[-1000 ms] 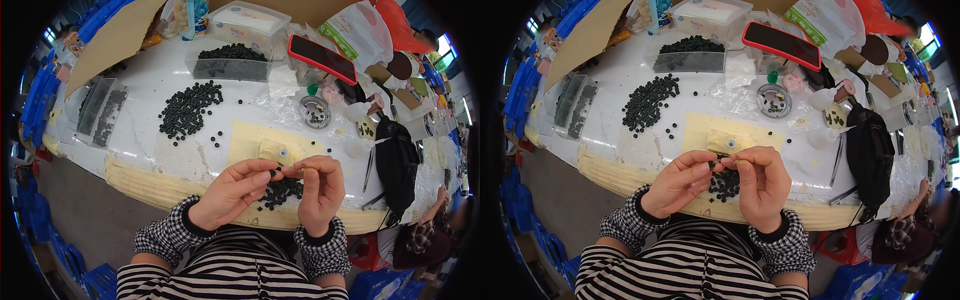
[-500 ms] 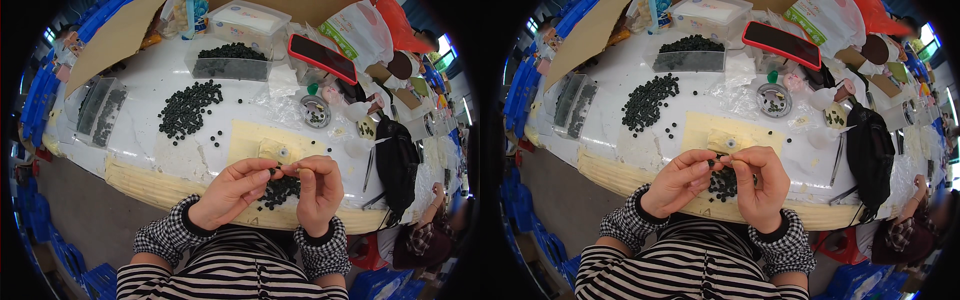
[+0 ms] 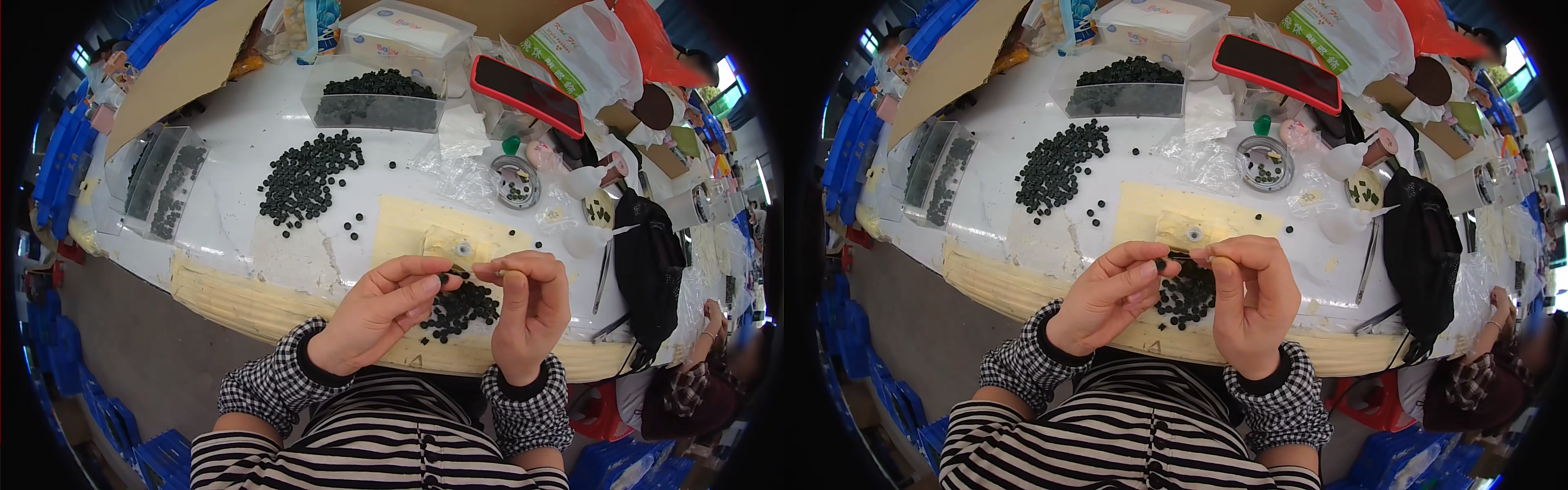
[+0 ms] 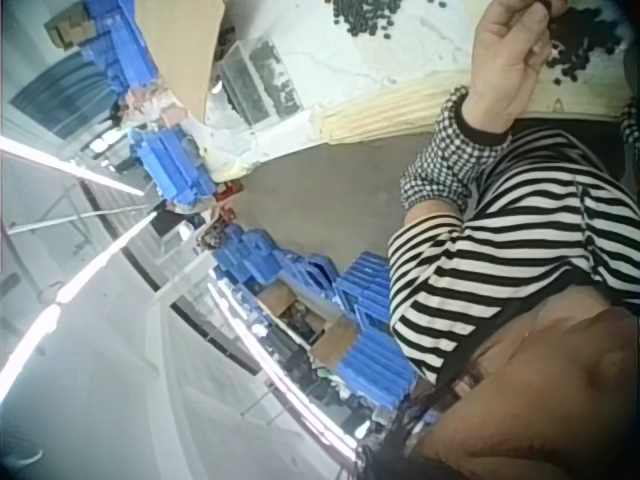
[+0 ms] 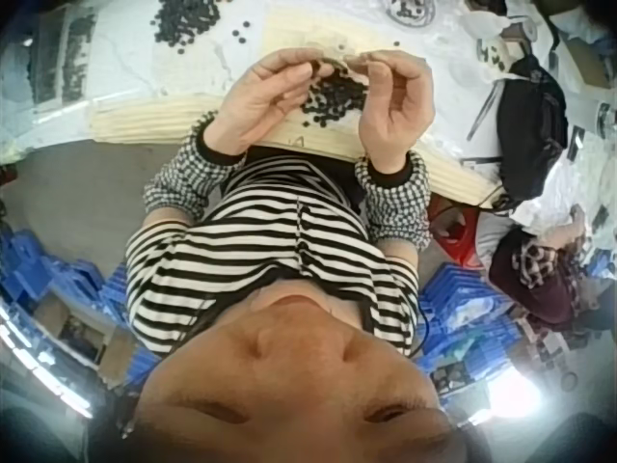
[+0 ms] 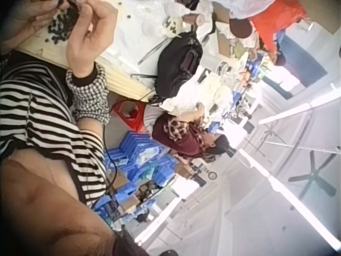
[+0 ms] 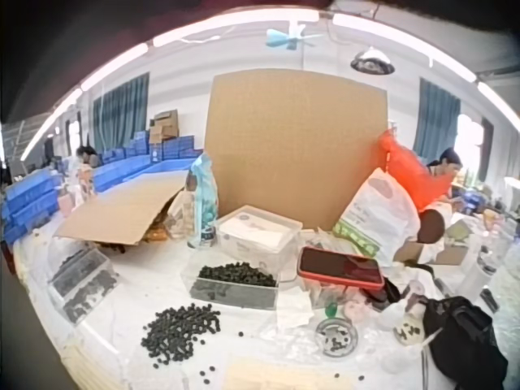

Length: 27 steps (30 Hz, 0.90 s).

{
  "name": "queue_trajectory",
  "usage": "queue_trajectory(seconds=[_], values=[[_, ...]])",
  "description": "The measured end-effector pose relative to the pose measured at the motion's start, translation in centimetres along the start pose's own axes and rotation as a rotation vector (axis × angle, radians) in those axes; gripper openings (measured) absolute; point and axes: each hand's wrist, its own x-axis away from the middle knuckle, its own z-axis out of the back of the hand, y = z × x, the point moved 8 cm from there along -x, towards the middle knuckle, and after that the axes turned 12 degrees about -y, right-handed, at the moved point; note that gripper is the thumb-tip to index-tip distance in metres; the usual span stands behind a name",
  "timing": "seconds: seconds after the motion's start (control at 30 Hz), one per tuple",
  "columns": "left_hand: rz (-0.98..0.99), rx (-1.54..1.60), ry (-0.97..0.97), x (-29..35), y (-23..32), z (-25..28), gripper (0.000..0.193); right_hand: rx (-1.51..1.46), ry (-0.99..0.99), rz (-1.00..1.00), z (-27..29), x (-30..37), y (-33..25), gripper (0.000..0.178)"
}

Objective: Assemble small black plastic components on a workbench in a factory setting.

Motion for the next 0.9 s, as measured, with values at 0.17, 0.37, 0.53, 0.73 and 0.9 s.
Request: queue_trajectory(seconds=[0.17, 0.37, 0.53, 0.73, 0.9], values=[[-0.030, -0.131, 0.050, 0.2, 0.6, 0.3, 0.024, 0.658, -0.005, 0.150, 0.3, -1.3, -2.1, 0.008], [-0.143, -0.263, 0.073, 0.3, 1.4, 0.2, 0.023, 0.777, -0.100, 0.097, -0.9, -1.7, -0.9, 0.013], [-0.269, -0.575, 0.122, 0.9, 2.9, -0.5, 0.021, 0.841, -0.082, 0.139, -0.9, -1.5, -1.6, 0.023], [-0.316, -0.775, 0.115, 1.1, 3.9, -0.9, 0.023, 0.570, -0.157, 0.158, -1.5, 0.0, -2.4, 0.029], [-0.364, -0.713, 0.140, 0.8, 4.0, -0.9, 0.022, 0.425, -0.233, 0.138, -2.5, 0.1, -1.9, 0.034]])
